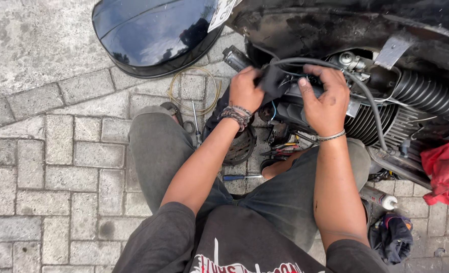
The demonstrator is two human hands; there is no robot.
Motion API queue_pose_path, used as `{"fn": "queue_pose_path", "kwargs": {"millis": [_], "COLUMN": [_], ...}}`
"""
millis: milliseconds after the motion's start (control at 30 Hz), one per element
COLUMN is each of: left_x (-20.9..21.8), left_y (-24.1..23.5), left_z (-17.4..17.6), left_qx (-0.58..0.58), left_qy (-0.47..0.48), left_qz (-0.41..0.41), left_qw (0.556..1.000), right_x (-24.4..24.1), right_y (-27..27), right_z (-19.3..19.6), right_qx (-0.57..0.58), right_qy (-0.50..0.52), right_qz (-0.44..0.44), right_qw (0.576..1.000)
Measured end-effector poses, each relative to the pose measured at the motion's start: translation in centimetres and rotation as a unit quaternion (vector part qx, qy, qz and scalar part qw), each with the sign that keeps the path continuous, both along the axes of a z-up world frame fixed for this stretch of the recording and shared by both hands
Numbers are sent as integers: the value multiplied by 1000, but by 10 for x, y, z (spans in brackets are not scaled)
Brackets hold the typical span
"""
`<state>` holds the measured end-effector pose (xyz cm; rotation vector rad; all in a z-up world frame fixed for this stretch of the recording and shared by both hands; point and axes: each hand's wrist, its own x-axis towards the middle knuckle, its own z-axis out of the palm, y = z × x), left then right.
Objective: The person sits on a stool and works on the wiring of a motorcycle engine. They use a screwdriver to manipulate a black electrical component and connect wires within the engine assembly.
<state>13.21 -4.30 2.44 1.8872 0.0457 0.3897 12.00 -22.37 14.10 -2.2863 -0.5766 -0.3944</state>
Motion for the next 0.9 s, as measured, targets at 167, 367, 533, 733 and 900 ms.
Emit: {"fn": "queue_pose_path", "kwargs": {"millis": [167, 367, 533, 733, 900], "left_x": [-7, -5, -14, -15, 11], "left_y": [0, -5, -10, -6, -4], "left_z": [-15, -37, -34, -6, -55], "left_qx": [-95, -68, -141, -197, -34], "left_qy": [2, 39, 136, 183, 202], "left_qz": [-10, -5, 8, -61, -98], "left_qw": [995, 997, 981, 961, 974], "right_x": [0, 0, 1, 0, 1], "right_y": [1, 1, -2, -2, 2], "right_z": [1, 0, 1, 0, 5], "right_qx": [2, -2, 6, 0, -7], "right_qy": [-1, -3, 5, 12, 14], "right_qz": [5, 8, 5, 6, 2], "right_qw": [1000, 1000, 1000, 1000, 1000]}}
